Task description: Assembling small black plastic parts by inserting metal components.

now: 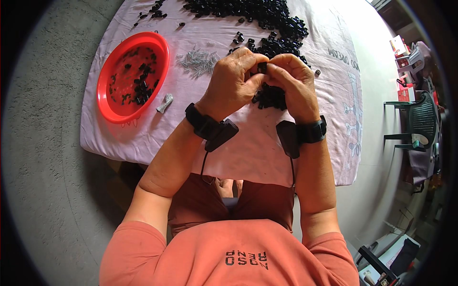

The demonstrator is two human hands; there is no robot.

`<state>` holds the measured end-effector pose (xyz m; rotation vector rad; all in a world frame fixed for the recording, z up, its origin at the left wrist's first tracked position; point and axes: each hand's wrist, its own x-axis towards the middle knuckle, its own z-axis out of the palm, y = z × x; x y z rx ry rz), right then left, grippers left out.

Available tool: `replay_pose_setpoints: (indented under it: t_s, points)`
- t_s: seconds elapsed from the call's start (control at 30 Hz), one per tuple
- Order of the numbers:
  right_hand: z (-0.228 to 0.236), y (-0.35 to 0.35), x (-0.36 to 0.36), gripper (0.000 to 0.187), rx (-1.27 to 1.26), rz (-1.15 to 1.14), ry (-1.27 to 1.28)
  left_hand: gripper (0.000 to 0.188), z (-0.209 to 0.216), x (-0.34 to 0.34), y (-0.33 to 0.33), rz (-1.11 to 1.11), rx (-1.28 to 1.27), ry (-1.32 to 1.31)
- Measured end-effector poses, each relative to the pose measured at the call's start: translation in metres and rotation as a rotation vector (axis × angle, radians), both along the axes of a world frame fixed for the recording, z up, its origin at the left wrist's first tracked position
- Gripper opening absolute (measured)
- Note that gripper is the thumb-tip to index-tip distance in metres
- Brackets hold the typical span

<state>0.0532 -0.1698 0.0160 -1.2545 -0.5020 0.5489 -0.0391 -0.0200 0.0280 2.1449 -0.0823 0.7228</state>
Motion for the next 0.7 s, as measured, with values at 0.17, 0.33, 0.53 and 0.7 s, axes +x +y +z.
replay_pose_setpoints:
  t_s: [0.17, 0.33, 0.53, 0.7]
  points:
    - [0.0051, 0.0006, -0.0033, 0.015, 0.005, 0.020, 0.023, 0.026, 0.0022, -0.0003, 0.0038, 0.007, 0.021, -0.004]
    - [0.0039, 0.0001, -0.0028, 0.015, -0.016, 0.026, 0.004, 0.023, 0.0010, 0.0006, 0.0049, -0.016, 0.042, -0.051]
    - [0.0034, 0.0006, -0.0033, 0.013, -0.015, 0.020, -0.007, 0.026, -0.0006, 0.0021, 0.0054, -0.012, 0.062, -0.092]
    - [-0.0006, -0.0021, 0.0003, 0.013, -0.055, 0.014, -0.059, 0.025, -0.0002, 0.0024, 0.0053, -0.029, 0.058, -0.090]
